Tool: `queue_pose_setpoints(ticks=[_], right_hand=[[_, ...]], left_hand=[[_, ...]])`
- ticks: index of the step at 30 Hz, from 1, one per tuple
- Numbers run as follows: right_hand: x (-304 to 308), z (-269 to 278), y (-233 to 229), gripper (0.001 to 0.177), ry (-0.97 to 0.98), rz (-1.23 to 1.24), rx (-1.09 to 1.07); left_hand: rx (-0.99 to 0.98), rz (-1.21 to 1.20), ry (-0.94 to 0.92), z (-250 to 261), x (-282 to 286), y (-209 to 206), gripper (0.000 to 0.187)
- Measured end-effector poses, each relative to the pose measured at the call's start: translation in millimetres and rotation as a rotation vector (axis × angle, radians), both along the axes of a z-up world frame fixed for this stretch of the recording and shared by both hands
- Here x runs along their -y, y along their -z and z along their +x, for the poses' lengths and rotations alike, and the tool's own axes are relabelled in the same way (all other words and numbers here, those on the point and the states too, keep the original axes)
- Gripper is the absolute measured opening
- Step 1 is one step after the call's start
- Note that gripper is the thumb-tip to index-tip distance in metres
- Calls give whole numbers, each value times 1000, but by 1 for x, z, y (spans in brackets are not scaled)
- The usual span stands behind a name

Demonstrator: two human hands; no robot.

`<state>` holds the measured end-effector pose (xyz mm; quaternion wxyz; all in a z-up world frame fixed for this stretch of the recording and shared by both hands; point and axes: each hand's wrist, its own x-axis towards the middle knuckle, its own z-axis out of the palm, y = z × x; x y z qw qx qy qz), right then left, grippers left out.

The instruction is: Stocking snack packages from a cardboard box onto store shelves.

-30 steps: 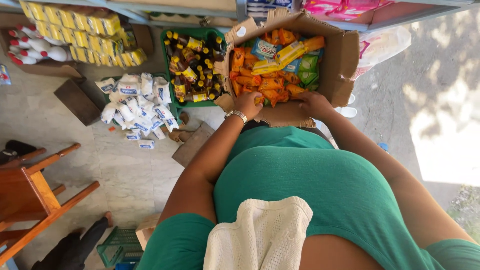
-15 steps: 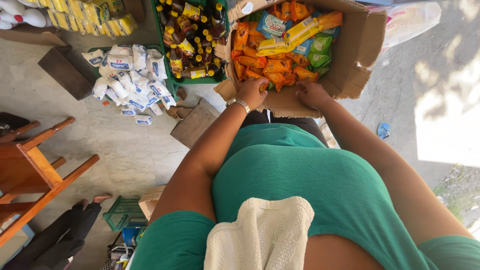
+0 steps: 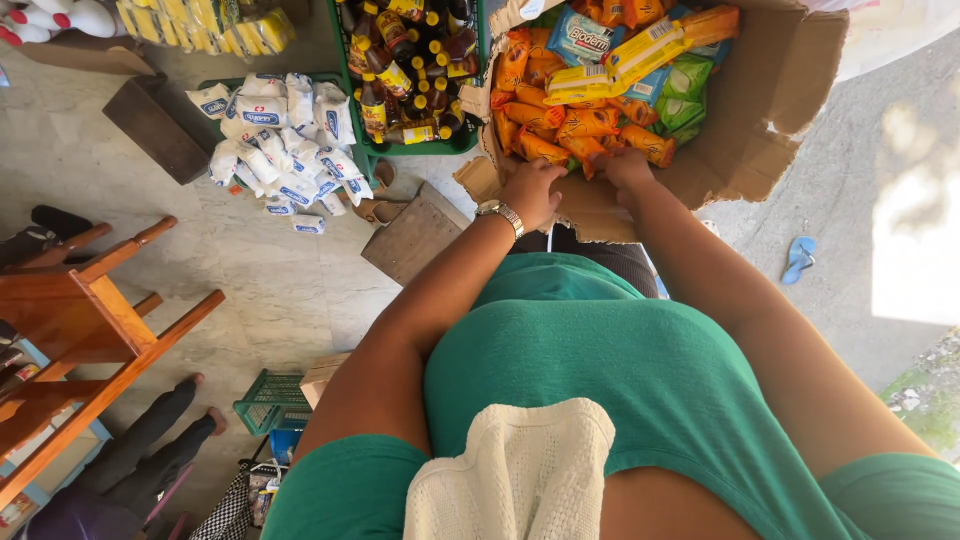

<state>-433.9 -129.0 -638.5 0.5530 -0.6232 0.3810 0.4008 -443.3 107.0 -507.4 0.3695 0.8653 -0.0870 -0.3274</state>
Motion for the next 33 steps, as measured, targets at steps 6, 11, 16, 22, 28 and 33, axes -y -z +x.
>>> queue_pose_setpoints(ticks=[6,11,16,22,28,33], right_hand=[[0,14,-28,36,45,38,5],[10,0,-32,37,18,-2,218],[21,0,-77,32,-41,40,287],[33,2,-136,25,-446,-204,422],[31,10,-188,24,-598,-197,518],[15,17,-237,18,-577,35,777]], left_hand=[[1,-6,6,3,1,-4,44],[-10,-1,-13,4,2,2,42],[-14,-5,-22,3,3,17,42],[-54,15,-18,11,3,5,51],[-12,99,-51,25,12,-43,87],[226,176,68,27,15,-47,100]])
